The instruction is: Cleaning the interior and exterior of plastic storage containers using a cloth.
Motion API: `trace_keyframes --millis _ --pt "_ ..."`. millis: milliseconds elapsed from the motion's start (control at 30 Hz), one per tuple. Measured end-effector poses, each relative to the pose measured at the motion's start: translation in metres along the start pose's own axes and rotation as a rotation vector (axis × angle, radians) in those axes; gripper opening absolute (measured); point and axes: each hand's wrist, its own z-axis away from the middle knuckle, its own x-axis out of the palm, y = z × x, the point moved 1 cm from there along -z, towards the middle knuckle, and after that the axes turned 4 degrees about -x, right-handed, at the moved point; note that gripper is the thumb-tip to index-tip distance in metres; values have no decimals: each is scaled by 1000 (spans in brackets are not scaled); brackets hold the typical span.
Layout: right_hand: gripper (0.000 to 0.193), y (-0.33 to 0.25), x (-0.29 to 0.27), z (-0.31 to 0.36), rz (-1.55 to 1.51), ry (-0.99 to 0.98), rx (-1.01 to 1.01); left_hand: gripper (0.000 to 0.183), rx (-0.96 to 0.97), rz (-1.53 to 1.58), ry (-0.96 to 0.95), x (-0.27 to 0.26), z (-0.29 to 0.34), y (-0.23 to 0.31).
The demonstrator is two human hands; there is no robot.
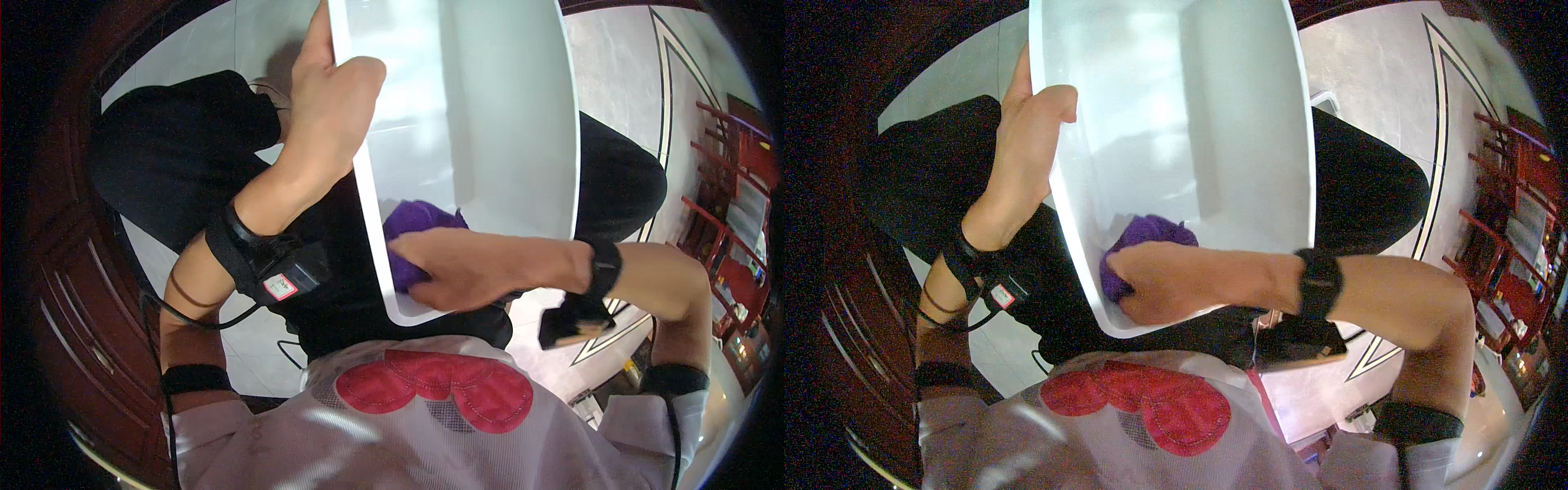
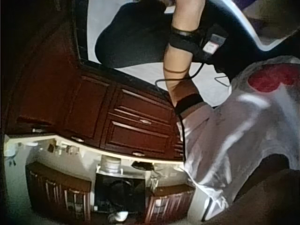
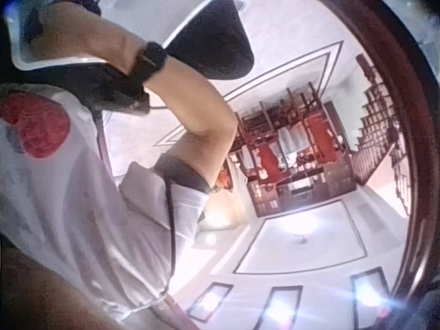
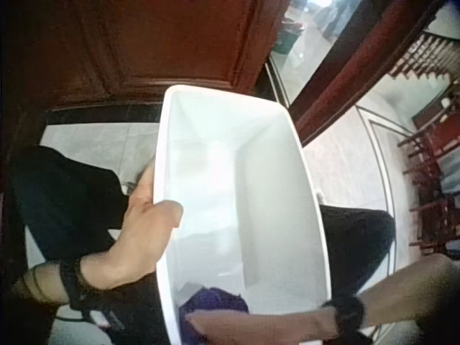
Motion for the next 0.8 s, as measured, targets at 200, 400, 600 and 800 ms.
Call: trace_keyframes --millis 200,400,600,800 --pt "28 -23 -27 88 -347 -425 42 69 29 3 -9 5 -1 3" --pt "37 -59 -93 211 155 823 400 69 48 9 38 9 1 8" --pt "29 -34 -67 77 127 545 181 66 -12 105 -34 13 4 18" --pt "40 49 -37 -75 156 -20 342 62 -96 -13 32 7 4 9"
